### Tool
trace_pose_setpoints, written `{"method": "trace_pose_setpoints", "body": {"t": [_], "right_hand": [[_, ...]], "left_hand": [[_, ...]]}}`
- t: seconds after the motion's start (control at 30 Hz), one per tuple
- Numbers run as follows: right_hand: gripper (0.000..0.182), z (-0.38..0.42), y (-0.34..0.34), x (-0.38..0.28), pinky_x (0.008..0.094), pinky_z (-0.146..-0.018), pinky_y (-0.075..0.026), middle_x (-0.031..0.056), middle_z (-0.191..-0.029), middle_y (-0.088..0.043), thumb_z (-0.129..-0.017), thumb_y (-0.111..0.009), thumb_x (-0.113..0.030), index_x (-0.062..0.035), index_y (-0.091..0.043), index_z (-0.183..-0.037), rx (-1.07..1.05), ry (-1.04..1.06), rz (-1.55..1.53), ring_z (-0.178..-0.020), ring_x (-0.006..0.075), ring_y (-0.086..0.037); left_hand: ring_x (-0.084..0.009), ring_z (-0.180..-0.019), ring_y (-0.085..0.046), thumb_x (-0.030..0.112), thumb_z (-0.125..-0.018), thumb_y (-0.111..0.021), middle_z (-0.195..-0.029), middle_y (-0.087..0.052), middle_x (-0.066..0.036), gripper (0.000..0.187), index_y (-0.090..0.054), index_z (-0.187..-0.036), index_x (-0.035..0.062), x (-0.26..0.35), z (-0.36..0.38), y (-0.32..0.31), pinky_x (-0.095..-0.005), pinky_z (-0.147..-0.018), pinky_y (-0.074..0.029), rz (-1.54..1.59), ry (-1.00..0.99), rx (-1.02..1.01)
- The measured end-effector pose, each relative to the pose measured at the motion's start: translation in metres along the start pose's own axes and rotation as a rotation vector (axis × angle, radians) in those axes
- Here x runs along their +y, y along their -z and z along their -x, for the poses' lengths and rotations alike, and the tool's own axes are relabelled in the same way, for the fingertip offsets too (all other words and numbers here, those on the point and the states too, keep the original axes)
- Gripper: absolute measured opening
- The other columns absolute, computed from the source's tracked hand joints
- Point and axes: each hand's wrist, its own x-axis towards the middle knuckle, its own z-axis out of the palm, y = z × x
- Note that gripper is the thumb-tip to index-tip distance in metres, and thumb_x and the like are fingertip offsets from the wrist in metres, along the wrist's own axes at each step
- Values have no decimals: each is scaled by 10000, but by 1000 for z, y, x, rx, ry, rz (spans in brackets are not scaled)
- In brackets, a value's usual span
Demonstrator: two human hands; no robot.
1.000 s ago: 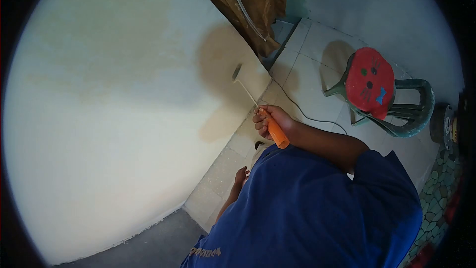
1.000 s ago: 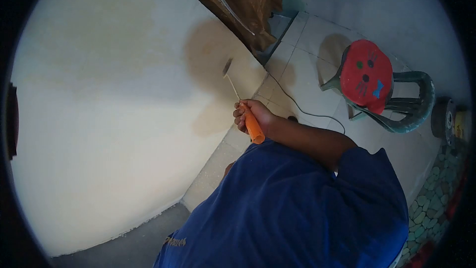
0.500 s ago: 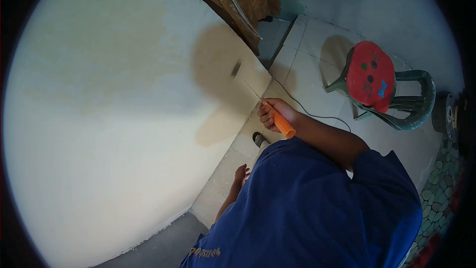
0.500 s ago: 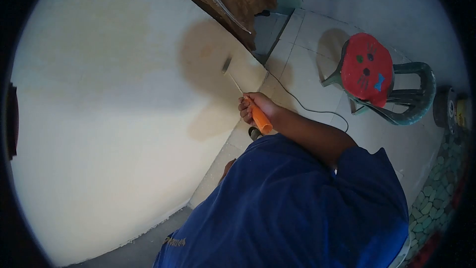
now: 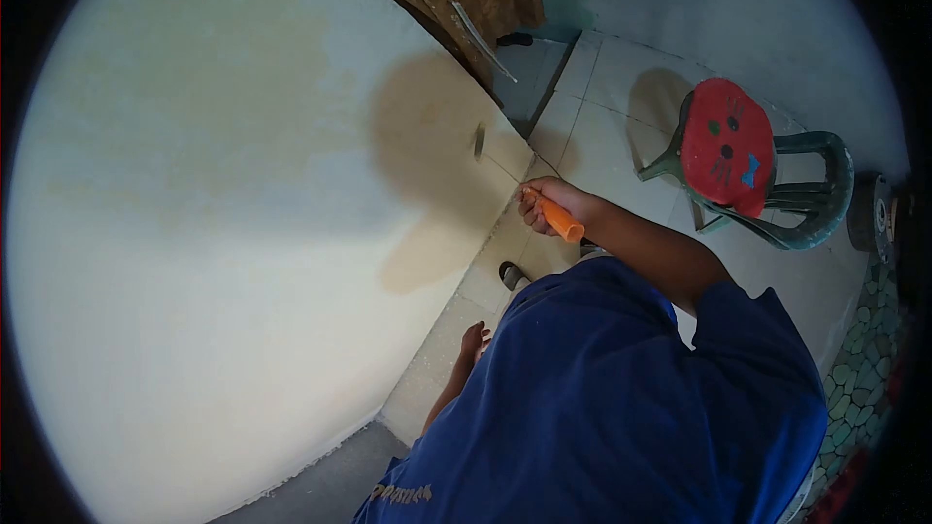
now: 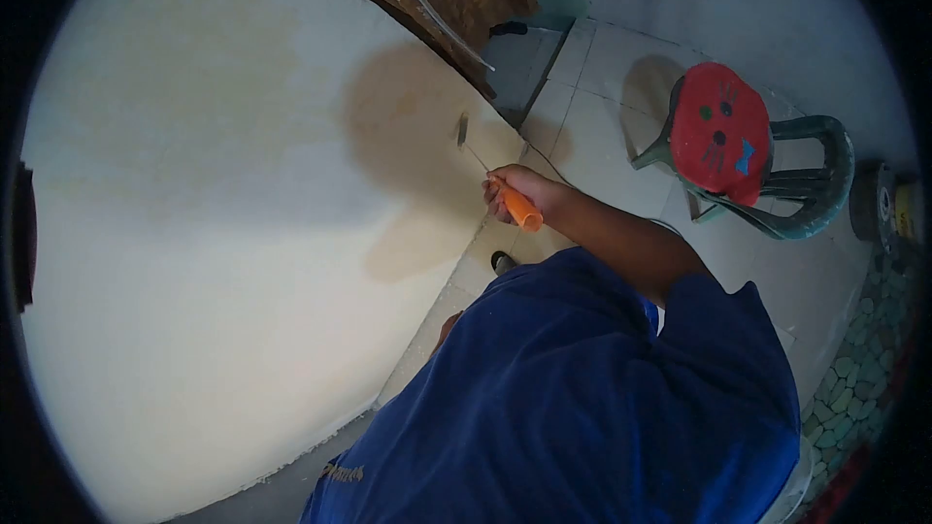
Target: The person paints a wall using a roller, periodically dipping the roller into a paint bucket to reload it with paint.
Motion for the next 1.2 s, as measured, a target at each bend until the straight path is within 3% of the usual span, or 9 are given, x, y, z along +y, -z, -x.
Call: {"method": "trace_pose_setpoints", "body": {"t": [0.1,0.37,0.6,0.77,0.97,1.07,1.17,1.2], "right_hand": [[198,12,-25,12,215,-406,-390,-52,-577,-444,-869,-406,-266,-119,-457,-746,101,-30,87,-460,83,-418],[199,-12,26,-14,212,-398,-392,-51,-573,-443,-871,-403,-267,-117,-459,-753,93,-43,92,-461,79,-430],[198,5,-34,20,196,-380,-379,-38,-572,-431,-873,-423,-269,-105,-464,-768,168,8,111,-434,75,-406],[209,1,-21,19,213,-414,-390,-50,-556,-449,-867,-413,-256,-121,-468,-717,104,-28,61,-457,88,-436],[242,-4,-16,47,192,-404,-350,-38,-575,-427,-880,-423,-282,-107,-474,-722,55,114,19,-451,80,-395],[223,-9,-18,51,219,-427,-372,-37,-569,-436,-868,-415,-265,-117,-467,-710,5,92,-5,-458,98,-416],[211,-19,-16,45,250,-447,-391,-37,-567,-447,-857,-407,-259,-128,-459,-700,-33,65,-53,-463,113,-435],[212,-22,-17,43,252,-448,-390,-38,-570,-451,-856,-406,-260,-129,-458,-697,-32,63,-60,-463,115,-437]], "left_hand": [[-234,-952,-518,319,-848,-512,-1054,-523,-126,469,-428,-1190,9,6,12,-10,-374,-775,-466,205,118,83],[-245,-990,-499,364,-842,-504,-1081,-518,-108,490,-418,-1218,62,14,13,-10,-399,-812,-429,-90,45,-1],[-245,-970,-504,376,-840,-499,-1058,-523,-104,488,-420,-1219,78,37,42,-23,-401,-799,-429,-68,113,77],[-237,-885,-519,326,-839,-530,-998,-528,-137,483,-425,-1200,23,-22,4,-12,-368,-699,-474,309,129,87],[-238,-859,-517,313,-835,-541,-949,-535,-133,482,-426,-1203,23,-18,3,-10,-357,-673,-473,239,97,64],[-235,-867,-517,311,-837,-539,-965,-532,-134,479,-426,-1203,23,-71,-52,2,-357,-675,-470,362,160,30],[-230,-869,-517,311,-836,-538,-995,-528,-137,485,-422,-1209,22,-18,-6,-10,-352,-678,-468,322,130,59],[-230,-869,-517,311,-836,-538,-995,-528,-137,485,-422,-1209,22,-30,-17,-6,-352,-678,-468,322,130,60]]}}
